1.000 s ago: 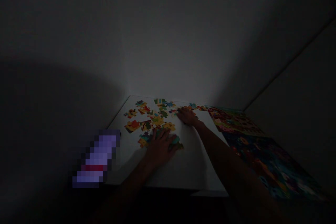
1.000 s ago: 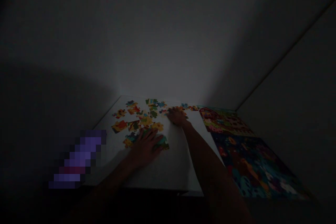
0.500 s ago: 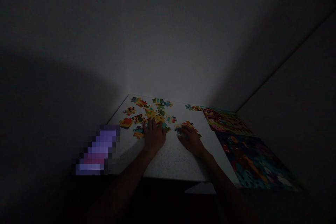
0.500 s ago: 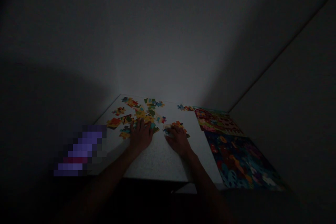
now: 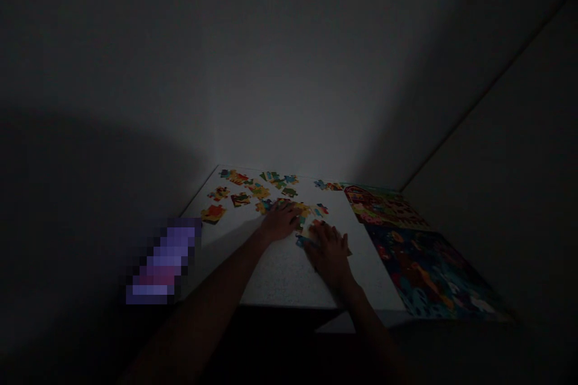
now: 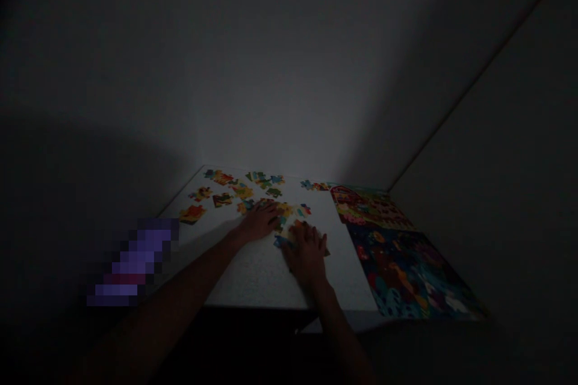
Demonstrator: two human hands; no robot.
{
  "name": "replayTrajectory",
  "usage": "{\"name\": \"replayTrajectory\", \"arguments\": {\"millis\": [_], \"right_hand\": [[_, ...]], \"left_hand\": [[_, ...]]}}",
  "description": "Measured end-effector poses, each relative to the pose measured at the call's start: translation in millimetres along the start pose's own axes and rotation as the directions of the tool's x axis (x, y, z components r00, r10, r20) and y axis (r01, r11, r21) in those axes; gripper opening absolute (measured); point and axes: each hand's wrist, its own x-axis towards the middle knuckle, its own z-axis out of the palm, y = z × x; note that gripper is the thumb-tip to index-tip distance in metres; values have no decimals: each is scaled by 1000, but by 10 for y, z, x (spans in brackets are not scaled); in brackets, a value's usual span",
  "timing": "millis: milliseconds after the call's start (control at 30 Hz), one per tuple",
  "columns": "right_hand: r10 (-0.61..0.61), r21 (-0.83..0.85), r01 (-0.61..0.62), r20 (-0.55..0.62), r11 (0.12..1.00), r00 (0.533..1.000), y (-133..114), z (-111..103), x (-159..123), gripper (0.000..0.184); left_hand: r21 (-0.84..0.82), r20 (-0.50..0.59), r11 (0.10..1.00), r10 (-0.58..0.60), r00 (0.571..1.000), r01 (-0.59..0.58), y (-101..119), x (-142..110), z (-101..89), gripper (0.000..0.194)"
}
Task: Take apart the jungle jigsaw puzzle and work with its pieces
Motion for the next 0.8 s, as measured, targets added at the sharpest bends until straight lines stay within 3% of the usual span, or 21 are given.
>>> {"name": "replayTrajectory", "arguments": {"millis": [67, 100, 167, 200, 233, 300, 367, 400, 467, 633, 700, 800], "right_hand": [[-5, -23, 6, 51, 1000, 999, -19, 26, -13, 60], [-36, -16, 37, 77, 999, 996, -26, 33, -33, 60], [-113, 16, 112, 103, 994, 988, -39, 35, -95, 60], [-150, 32, 147, 108, 989, 983, -49, 32, -131, 59], [-182, 46, 178, 117, 983, 976, -64, 27, -165, 59], [-228, 70, 220, 145, 973, 963, -123, 20, -208, 60], [-261, 89, 249, 177, 964, 949, -224, 23, -193, 63], [-278, 99, 263, 191, 960, 941, -287, 31, -161, 65], [-322, 123, 302, 216, 945, 922, -429, 58, -55, 70], [-454, 192, 416, 246, 889, 856, -749, 217, 311, 79], [-496, 220, 454, 203, 863, 844, -829, 318, 471, 74], [-518, 297, 472, 96, 830, 850, -824, 440, 773, 55]], "left_hand": [[-23, -9, 995, 94, 996, -94, -57, 16, -51, 40], [-13, -47, 997, 79, 996, -80, -89, 0, -90, 39], [35, -156, 997, -69, 985, 76, -170, -94, -189, 40], [60, -212, 977, -187, 959, 203, -220, -168, -241, 41], [77, -254, 936, -314, 915, 343, -275, -252, -289, 42], [90, -287, 802, -547, 786, 591, -386, -423, -357, 45], [98, -258, 700, -669, 697, 708, -466, -546, -380, 52], [98, -234, 683, -691, 684, 724, -488, -576, -378, 54], [79, -185, 715, -674, 715, 694, -499, -576, -357, 52], [-85, -178, 892, -451, 874, 443, -459, -471, -301, 40], [-125, -201, 921, -387, 900, 368, -427, -479, -278, 39], [-107, -226, 924, -383, 896, 368, -279, -566, -229, 42]]}}
